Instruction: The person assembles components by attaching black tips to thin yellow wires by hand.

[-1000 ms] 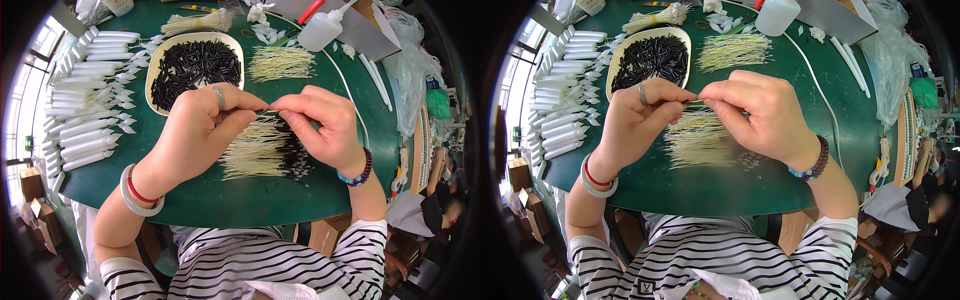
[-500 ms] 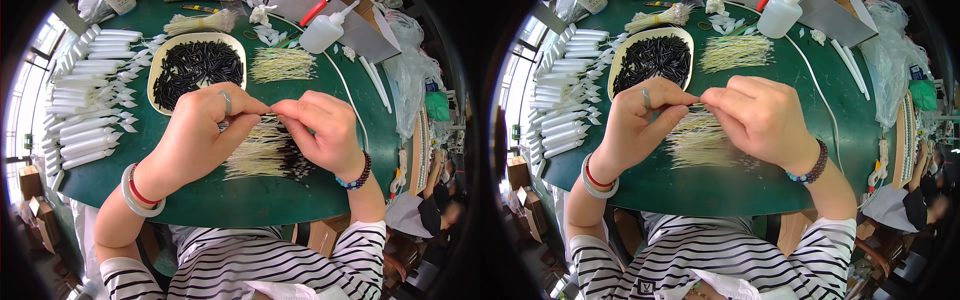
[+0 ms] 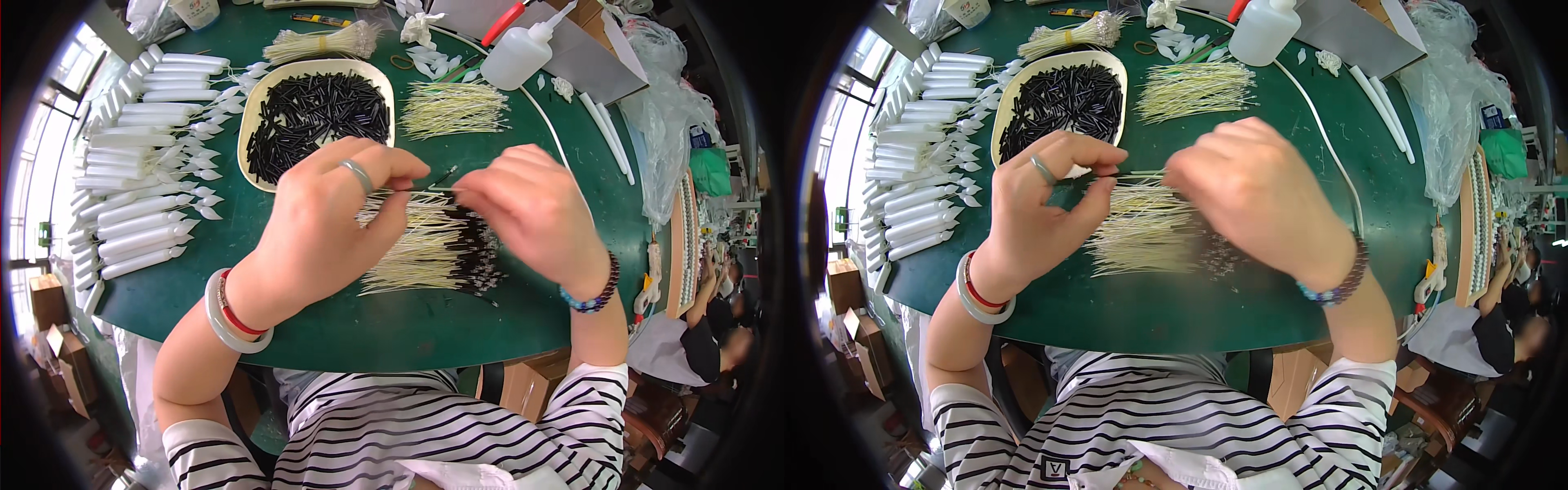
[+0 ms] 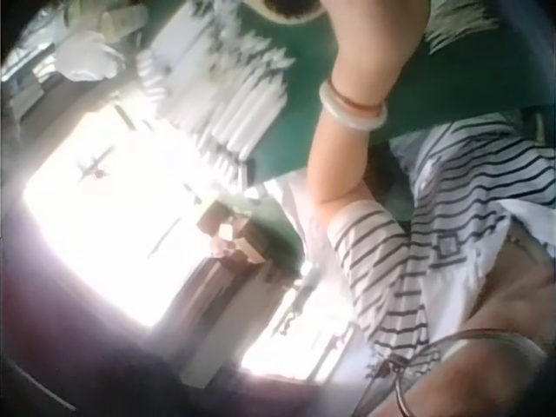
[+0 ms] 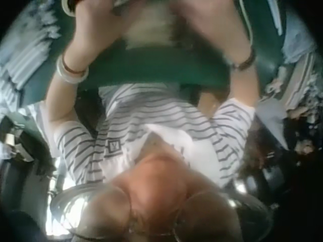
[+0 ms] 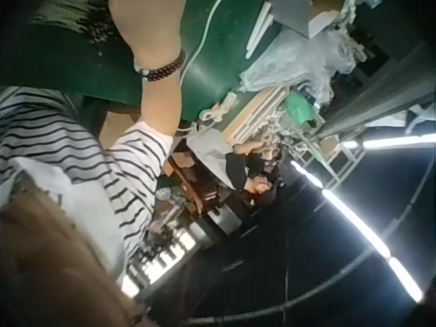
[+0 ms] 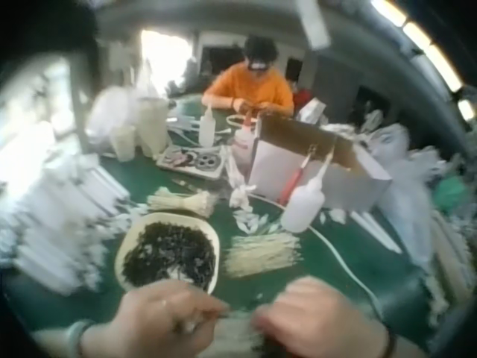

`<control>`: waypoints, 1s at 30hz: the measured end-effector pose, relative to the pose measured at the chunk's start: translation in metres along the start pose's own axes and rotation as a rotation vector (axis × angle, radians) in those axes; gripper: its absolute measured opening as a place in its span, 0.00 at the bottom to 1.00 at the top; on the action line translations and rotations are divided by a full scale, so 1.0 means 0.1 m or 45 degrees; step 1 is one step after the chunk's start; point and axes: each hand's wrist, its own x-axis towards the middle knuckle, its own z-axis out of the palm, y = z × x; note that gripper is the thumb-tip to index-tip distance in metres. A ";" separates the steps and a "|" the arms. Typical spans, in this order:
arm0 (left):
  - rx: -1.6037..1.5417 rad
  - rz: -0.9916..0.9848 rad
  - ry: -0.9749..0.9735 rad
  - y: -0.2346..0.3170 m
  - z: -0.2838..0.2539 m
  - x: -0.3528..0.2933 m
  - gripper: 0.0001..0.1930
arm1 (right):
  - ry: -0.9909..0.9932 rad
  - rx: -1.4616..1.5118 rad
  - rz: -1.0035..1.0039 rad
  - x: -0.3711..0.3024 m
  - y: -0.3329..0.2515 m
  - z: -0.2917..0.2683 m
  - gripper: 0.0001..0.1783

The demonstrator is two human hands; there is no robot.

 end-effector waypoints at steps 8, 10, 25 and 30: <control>0.173 0.172 0.030 -0.01 0.04 0.00 0.12 | 0.193 0.271 -0.026 0.08 -0.02 0.17 0.06; 0.253 0.147 0.045 -0.04 -0.01 0.00 0.11 | 0.250 0.107 -0.071 0.03 0.07 0.09 0.05; 0.117 0.057 -0.114 -0.11 0.13 -0.02 0.07 | 0.274 -0.075 0.321 -0.01 0.85 0.38 0.07; 0.266 0.180 -0.219 -0.15 0.13 -0.02 0.08 | 0.417 -0.358 0.140 0.04 0.79 0.46 0.04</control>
